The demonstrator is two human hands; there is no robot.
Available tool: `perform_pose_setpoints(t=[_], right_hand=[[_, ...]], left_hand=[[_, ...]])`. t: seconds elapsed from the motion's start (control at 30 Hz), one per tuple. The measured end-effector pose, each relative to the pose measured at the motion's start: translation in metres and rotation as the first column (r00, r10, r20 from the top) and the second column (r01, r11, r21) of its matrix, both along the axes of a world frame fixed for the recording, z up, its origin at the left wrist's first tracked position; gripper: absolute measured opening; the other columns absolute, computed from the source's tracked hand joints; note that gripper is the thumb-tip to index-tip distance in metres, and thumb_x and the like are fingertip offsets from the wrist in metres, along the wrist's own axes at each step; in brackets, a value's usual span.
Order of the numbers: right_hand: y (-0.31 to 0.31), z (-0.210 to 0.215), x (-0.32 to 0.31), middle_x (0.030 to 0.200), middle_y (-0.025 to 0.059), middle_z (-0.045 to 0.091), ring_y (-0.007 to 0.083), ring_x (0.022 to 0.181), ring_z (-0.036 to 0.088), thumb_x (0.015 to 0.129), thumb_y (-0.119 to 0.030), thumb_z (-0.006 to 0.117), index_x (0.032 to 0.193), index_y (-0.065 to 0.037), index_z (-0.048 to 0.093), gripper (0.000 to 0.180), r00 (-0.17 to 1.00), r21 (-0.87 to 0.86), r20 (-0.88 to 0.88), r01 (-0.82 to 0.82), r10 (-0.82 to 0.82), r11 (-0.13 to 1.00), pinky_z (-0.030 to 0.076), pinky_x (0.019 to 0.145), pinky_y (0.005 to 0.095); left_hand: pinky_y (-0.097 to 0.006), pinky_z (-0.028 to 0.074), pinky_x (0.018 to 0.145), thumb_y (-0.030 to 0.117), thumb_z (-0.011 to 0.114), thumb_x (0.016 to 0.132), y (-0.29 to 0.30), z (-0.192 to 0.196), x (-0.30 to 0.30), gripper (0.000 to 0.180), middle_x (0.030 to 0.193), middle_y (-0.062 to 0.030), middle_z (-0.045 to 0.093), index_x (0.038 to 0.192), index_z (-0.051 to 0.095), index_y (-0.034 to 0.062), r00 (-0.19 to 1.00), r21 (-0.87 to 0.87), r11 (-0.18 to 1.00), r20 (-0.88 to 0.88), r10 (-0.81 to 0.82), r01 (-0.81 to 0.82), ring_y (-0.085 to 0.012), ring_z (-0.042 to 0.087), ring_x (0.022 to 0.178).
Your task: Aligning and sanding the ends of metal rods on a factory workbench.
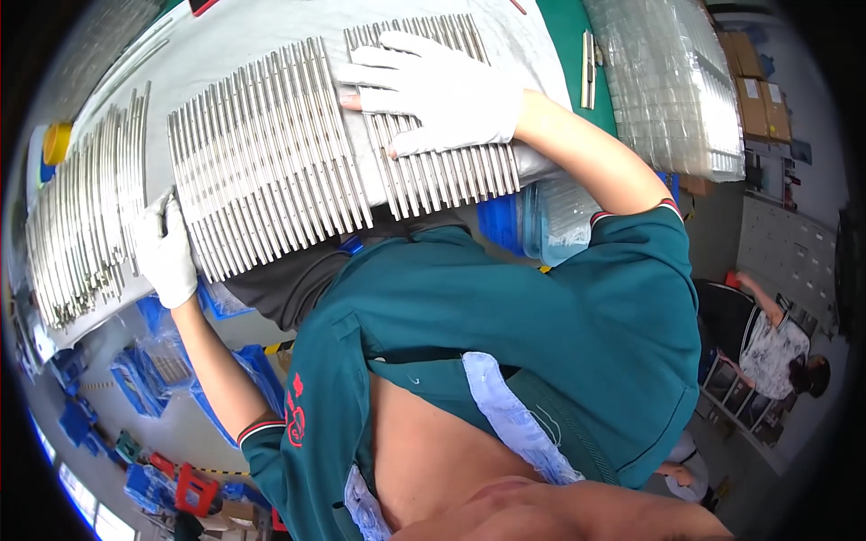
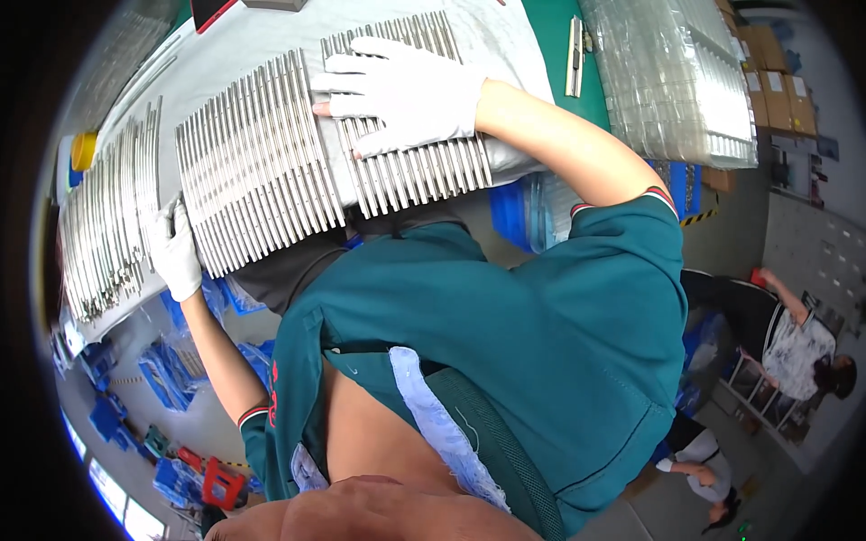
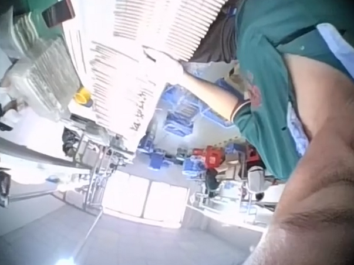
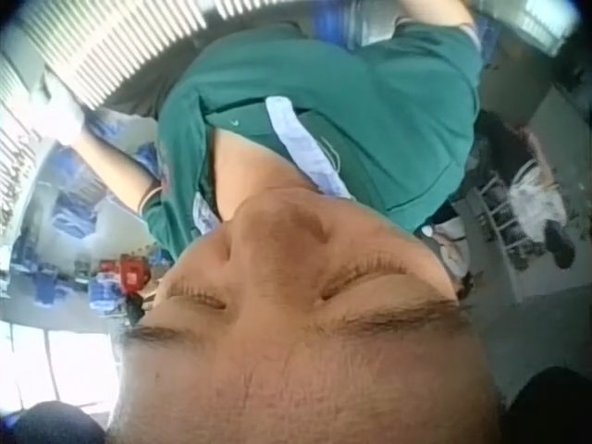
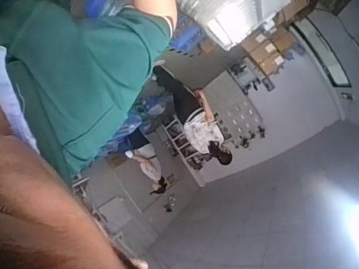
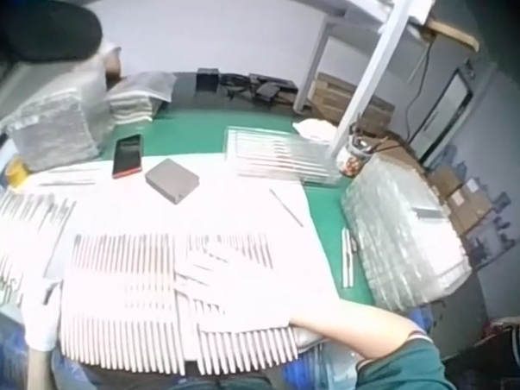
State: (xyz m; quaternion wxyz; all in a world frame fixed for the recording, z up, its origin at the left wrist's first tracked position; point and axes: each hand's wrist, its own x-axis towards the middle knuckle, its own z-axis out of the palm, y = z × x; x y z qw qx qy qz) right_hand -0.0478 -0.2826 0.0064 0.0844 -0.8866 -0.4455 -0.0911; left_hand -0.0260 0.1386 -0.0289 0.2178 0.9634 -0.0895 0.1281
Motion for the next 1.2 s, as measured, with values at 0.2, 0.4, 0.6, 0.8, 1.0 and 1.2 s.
perform_pose_setpoints(t=[0.2, 0.4, 0.6, 0.8, 1.0, 1.2], right_hand=[[-0.011, 0.002, -0.003, 0.147, 0.0104, 0.042, 0.0269, 0.137, 0.035, 0.091, -0.051, 0.049, 0.139, -0.012, 0.048, 0.062, 1.000, -0.049, -0.027, 0.010, -0.011, 0.999, 0.022, 0.115, 0.0420], [-0.021, 0.004, -0.007, 0.150, 0.0083, 0.039, 0.0263, 0.139, 0.033, 0.091, -0.049, 0.049, 0.141, -0.014, 0.046, 0.061, 0.997, -0.069, -0.068, 0.032, -0.037, 0.997, 0.020, 0.116, 0.0423], [-0.020, 0.007, -0.007, 0.149, 0.0086, 0.039, 0.0265, 0.138, 0.034, 0.091, -0.049, 0.049, 0.140, -0.014, 0.047, 0.060, 0.995, -0.082, -0.086, 0.041, -0.048, 0.996, 0.021, 0.116, 0.0416], [-0.022, 0.007, -0.007, 0.146, 0.0101, 0.043, 0.0276, 0.136, 0.037, 0.090, -0.045, 0.051, 0.137, -0.012, 0.050, 0.058, 0.997, -0.071, -0.065, 0.036, -0.040, 0.997, 0.023, 0.115, 0.0414], [-0.024, 0.008, -0.008, 0.146, 0.0102, 0.043, 0.0278, 0.135, 0.038, 0.088, -0.045, 0.054, 0.136, -0.011, 0.051, 0.059, 0.996, -0.043, -0.087, 0.023, -0.027, 0.999, 0.022, 0.115, 0.0414], [-0.019, 0.004, -0.007, 0.147, 0.0092, 0.042, 0.0269, 0.136, 0.036, 0.088, -0.046, 0.054, 0.136, -0.013, 0.051, 0.058, 0.996, -0.047, -0.074, 0.038, -0.041, 0.998, 0.023, 0.115, 0.0415]], left_hand=[[-0.033, 0.048, 0.088, 0.016, 0.059, 0.093, 0.006, -0.004, 0.002, 0.020, 0.100, -0.0117, 0.069, 0.107, 0.070, 0.0046, 1.000, -0.011, 1.000, 0.004, -0.010, 0.010, -0.0235, 0.064, 0.093], [-0.033, 0.047, 0.087, 0.015, 0.060, 0.093, 0.001, 0.000, 0.000, 0.020, 0.099, -0.0118, 0.069, 0.106, 0.070, 0.0041, 1.000, -0.020, 0.999, 0.009, -0.026, 0.027, -0.0230, 0.064, 0.093], [-0.033, 0.047, 0.088, 0.013, 0.059, 0.093, 0.001, -0.001, -0.001, 0.019, 0.098, -0.0115, 0.069, 0.106, 0.070, 0.0038, 1.000, -0.034, 0.999, 0.016, -0.018, 0.019, -0.0229, 0.063, 0.092], [-0.033, 0.047, 0.088, 0.013, 0.059, 0.093, 0.000, 0.000, 0.001, 0.019, 0.097, -0.0113, 0.068, 0.106, 0.070, 0.0032, 0.999, -0.003, 0.999, 0.020, -0.040, 0.040, -0.0232, 0.063, 0.091], [-0.032, 0.047, 0.088, 0.012, 0.059, 0.094, 0.004, -0.002, 0.000, 0.022, 0.102, -0.0117, 0.069, 0.111, 0.068, 0.0026, 0.999, -0.080, 0.997, -0.040, -0.015, 0.011, -0.0203, 0.064, 0.095], [-0.031, 0.047, 0.090, 0.012, 0.059, 0.094, 0.004, -0.003, 0.001, 0.022, 0.105, -0.0108, 0.069, 0.113, 0.067, 0.0028, 0.999, -0.042, 0.999, -0.048, 0.000, -0.002, -0.0185, 0.064, 0.097]])
